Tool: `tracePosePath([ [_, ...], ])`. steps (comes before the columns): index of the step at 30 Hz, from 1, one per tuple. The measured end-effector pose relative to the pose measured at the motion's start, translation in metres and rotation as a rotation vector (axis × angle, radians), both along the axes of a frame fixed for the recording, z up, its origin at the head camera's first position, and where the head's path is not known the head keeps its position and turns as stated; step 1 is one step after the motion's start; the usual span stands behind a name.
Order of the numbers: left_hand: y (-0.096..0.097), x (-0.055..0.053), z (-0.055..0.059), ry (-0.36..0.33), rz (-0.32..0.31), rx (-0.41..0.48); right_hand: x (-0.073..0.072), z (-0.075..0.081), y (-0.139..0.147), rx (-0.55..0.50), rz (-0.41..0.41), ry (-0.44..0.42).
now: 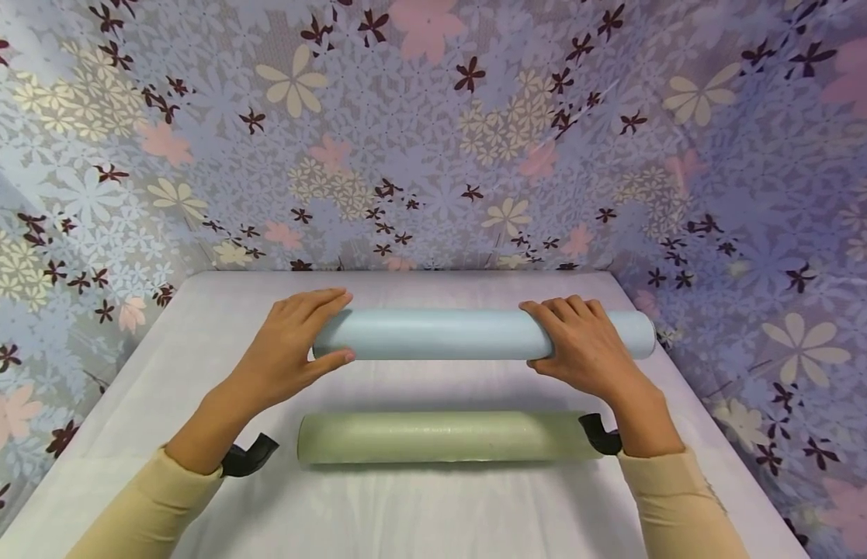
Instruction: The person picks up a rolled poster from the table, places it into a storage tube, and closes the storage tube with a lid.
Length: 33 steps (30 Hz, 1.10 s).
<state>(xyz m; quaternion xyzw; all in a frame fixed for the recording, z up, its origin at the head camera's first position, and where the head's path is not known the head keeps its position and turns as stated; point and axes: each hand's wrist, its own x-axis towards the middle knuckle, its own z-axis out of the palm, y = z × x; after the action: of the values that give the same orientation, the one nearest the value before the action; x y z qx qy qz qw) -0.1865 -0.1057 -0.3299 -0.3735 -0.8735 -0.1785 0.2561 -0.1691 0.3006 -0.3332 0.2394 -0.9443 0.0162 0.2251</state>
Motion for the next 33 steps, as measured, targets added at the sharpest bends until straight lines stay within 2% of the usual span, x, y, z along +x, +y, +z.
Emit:
tracePosePath([
  [4, 0.004, -0.004, -0.004, 0.095, 0.047, -0.107, -0.002, -0.001, -0.004, 0.005, -0.007, -0.013],
  [6, 0.005, -0.007, -0.007, 0.12, 0.073, -0.153, -0.005, -0.002, -0.006, 0.007, -0.013, -0.024],
  [9, 0.005, -0.011, -0.011, 0.13, 0.095, -0.189, -0.01, -0.004, -0.008, 0.009, -0.01, -0.04],
  [13, 0.003, -0.016, -0.018, 0.105, 0.103, -0.204, -0.017, -0.009, -0.009, 0.008, 0.004, -0.078],
  [21, 0.002, -0.031, -0.031, -0.051, 0.093, -0.185, -0.035, -0.023, -0.014, 0.016, -0.019, -0.23],
  [27, 0.003, -0.041, -0.041, -0.226, 0.116, -0.19, -0.05, -0.037, -0.017, 0.011, -0.018, -0.322],
  [33, 0.001, -0.054, -0.055, -0.401, 0.13, -0.192, -0.066, -0.045, -0.024, 0.035, -0.023, -0.437],
])
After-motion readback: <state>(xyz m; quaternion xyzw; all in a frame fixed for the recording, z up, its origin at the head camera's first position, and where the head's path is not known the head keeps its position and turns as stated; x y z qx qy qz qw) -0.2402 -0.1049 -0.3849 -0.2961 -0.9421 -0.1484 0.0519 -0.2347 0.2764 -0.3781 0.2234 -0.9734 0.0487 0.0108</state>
